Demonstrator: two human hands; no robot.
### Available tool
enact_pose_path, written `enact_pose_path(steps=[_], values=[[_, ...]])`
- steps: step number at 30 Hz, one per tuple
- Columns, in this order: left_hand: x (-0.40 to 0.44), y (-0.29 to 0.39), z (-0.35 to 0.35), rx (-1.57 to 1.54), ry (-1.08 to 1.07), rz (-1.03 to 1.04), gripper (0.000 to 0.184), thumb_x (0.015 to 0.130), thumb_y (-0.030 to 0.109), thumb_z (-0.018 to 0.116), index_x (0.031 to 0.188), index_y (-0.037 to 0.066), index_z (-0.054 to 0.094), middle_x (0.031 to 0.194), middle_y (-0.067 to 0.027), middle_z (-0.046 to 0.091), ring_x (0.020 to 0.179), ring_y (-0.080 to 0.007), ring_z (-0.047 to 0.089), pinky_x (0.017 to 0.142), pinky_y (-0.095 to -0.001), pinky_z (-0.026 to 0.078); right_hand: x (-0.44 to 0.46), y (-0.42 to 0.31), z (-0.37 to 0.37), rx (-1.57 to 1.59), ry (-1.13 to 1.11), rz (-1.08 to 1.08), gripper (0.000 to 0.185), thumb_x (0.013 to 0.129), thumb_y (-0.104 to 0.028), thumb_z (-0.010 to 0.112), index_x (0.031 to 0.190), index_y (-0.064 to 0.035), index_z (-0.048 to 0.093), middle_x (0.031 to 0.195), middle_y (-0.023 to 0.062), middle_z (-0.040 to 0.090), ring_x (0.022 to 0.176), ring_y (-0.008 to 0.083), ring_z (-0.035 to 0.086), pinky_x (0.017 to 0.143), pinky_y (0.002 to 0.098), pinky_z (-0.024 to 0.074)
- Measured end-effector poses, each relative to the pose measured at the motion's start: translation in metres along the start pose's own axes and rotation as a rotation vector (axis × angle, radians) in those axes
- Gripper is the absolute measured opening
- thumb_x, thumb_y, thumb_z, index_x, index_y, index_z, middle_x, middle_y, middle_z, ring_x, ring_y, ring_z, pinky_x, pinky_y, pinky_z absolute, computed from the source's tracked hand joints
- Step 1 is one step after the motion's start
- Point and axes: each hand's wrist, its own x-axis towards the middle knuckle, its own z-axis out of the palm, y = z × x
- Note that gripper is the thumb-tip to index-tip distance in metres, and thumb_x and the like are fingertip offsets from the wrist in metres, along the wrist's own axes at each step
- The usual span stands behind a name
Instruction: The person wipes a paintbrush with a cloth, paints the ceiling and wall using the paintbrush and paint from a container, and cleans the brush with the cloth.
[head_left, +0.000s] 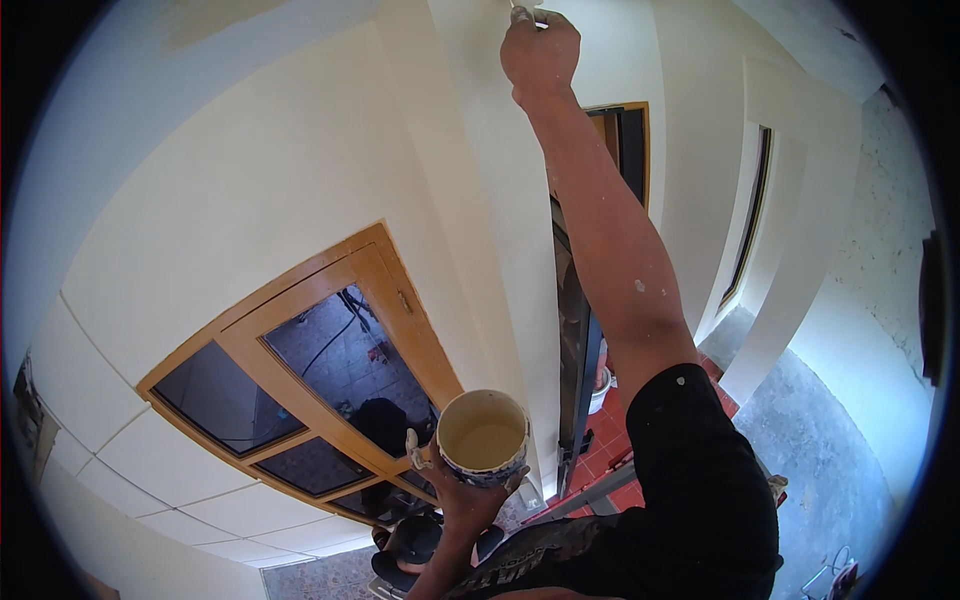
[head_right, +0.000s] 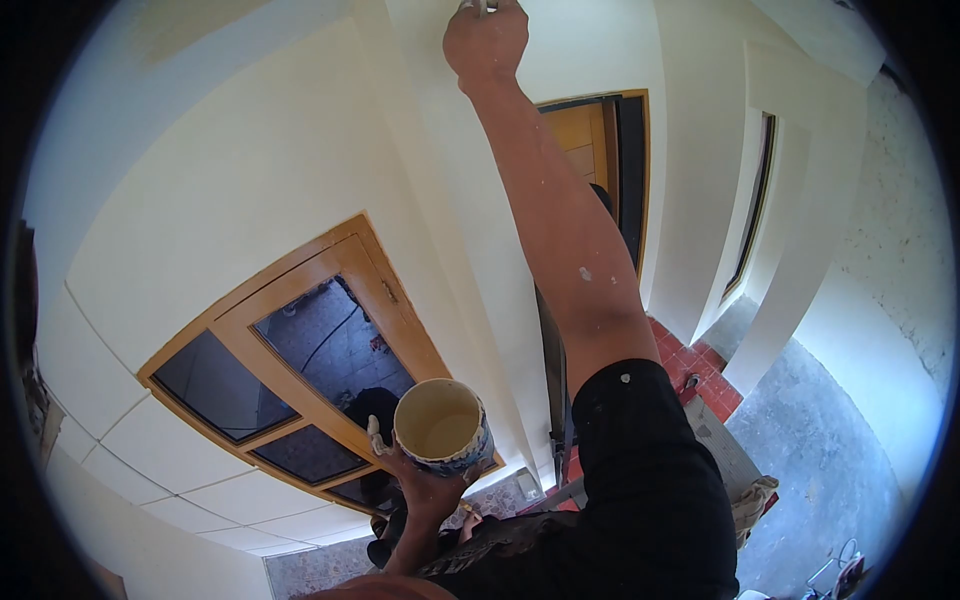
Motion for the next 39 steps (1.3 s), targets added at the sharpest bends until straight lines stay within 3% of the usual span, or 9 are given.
enact_pose_path(steps=[11, 13, 15, 26, 29, 32, 35, 37, 39], values=[[0.001, -0.003, 0.000, 0.017, 0.004, -0.047, 0.129, 0.062, 0.032, 0.098, 0.148, 0.000, 0.007, 0.143, -0.0212, 0.032, 0.138, -0.0325, 0.039, 0.116, -0.0464, 0.032, 0.018, 0.002, -0.023, -0.247, -0.140, -0.256, 0.031, 0.097, -0.020, 0.065, 0.111, 0.0063, 0.067, 0.071, 0.0026, 0.063, 0.063, 0.0108, 0.055, 0.057, 0.0288, 0.0446], [0.001, -0.004, -0.002, 0.144, -0.062, -0.074, 0.136, 0.063, 0.027, 0.097, 0.147, 0.006, -0.008, 0.144, -0.0207, 0.033, 0.138, -0.0313, 0.041, 0.119, -0.0470, 0.034, 0.035, -0.003, -0.021, -0.400, -0.089, -0.490, 0.020, 0.096, -0.011, 0.056, 0.094, 0.0063, 0.067, 0.073, 0.0156, 0.067, 0.063, 0.0250, 0.061, 0.060, 0.0380, 0.0504], [0.001, -0.001, -0.001, 0.099, -0.052, -0.074, 0.135, 0.063, 0.027, 0.097, 0.147, 0.006, -0.007, 0.144, -0.0207, 0.034, 0.138, -0.0313, 0.042, 0.118, -0.0471, 0.035, 0.035, -0.014, -0.029, -0.326, -0.100, -0.388, 0.020, 0.090, -0.009, 0.061, 0.096, 0.0068, 0.072, 0.083, 0.0262, 0.071, 0.075, 0.0336, 0.069, 0.071, 0.0431, 0.0531], [0.005, 0.003, 0.004, -0.033, -0.059, -0.126, 0.130, 0.063, 0.039, 0.097, 0.149, -0.001, 0.007, 0.145, -0.0233, 0.030, 0.140, -0.0336, 0.037, 0.117, -0.0462, 0.031, 0.027, -0.011, -0.028, -0.345, -0.097, -0.339, 0.023, 0.091, -0.007, 0.059, 0.106, 0.0076, 0.068, 0.079, 0.0210, 0.071, 0.070, 0.0280, 0.068, 0.067, 0.0388, 0.0531], [0.002, -0.003, 0.001, 0.305, -0.072, -0.111, 0.130, 0.065, 0.045, 0.095, 0.149, -0.002, 0.007, 0.146, -0.0257, 0.030, 0.141, -0.0365, 0.036, 0.118, -0.0479, 0.026, 0.014, -0.037, -0.036, -0.242, -0.078, -0.309, 0.021, 0.093, -0.007, 0.059, 0.105, 0.0073, 0.068, 0.078, 0.0176, 0.070, 0.069, 0.0246, 0.064, 0.065, 0.0380, 0.0506], [0.004, -0.002, 0.004, 0.290, -0.049, -0.128, 0.147, 0.060, 0.030, 0.099, 0.152, 0.007, -0.014, 0.143, -0.0209, 0.035, 0.136, -0.0320, 0.042, 0.118, -0.0485, 0.033, 0.017, -0.003, -0.037, -0.189, -0.058, -0.353, 0.026, 0.095, -0.015, 0.062, 0.108, 0.0066, 0.068, 0.075, 0.0098, 0.066, 0.067, 0.0170, 0.059, 0.063, 0.0337, 0.0473], [0.004, -0.013, 0.007, 0.166, -0.008, -0.019, 0.147, 0.060, 0.031, 0.099, 0.151, 0.006, -0.013, 0.143, -0.0211, 0.034, 0.136, -0.0320, 0.042, 0.117, -0.0490, 0.034, 0.010, 0.018, -0.033, -0.144, -0.008, -0.346, 0.034, 0.096, -0.024, 0.065, 0.110, 0.0057, 0.069, 0.070, 0.0042, 0.064, 0.062, 0.0130, 0.056, 0.060, 0.0316, 0.0467], [0.003, -0.016, 0.007, 0.036, 0.006, -0.086, 0.134, 0.063, 0.060, 0.090, 0.150, -0.004, 0.011, 0.149, -0.0253, 0.029, 0.143, -0.0366, 0.031, 0.114, -0.0652, 0.011, 0.012, 0.019, -0.028, -0.310, -0.032, -0.358, 0.031, 0.096, -0.022, 0.066, 0.110, 0.0052, 0.069, 0.070, 0.0033, 0.064, 0.061, 0.0122, 0.055, 0.059, 0.0306, 0.0460], [0.002, -0.019, 0.004, 0.118, 0.008, -0.083, 0.135, 0.063, 0.061, 0.090, 0.150, -0.004, 0.011, 0.148, -0.0250, 0.030, 0.142, -0.0362, 0.031, 0.115, -0.0623, 0.011, 0.024, 0.011, -0.025, -0.285, -0.042, -0.328, 0.030, 0.095, -0.020, 0.066, 0.111, 0.0053, 0.069, 0.071, 0.0026, 0.064, 0.061, 0.0104, 0.053, 0.058, 0.0282, 0.0441]])
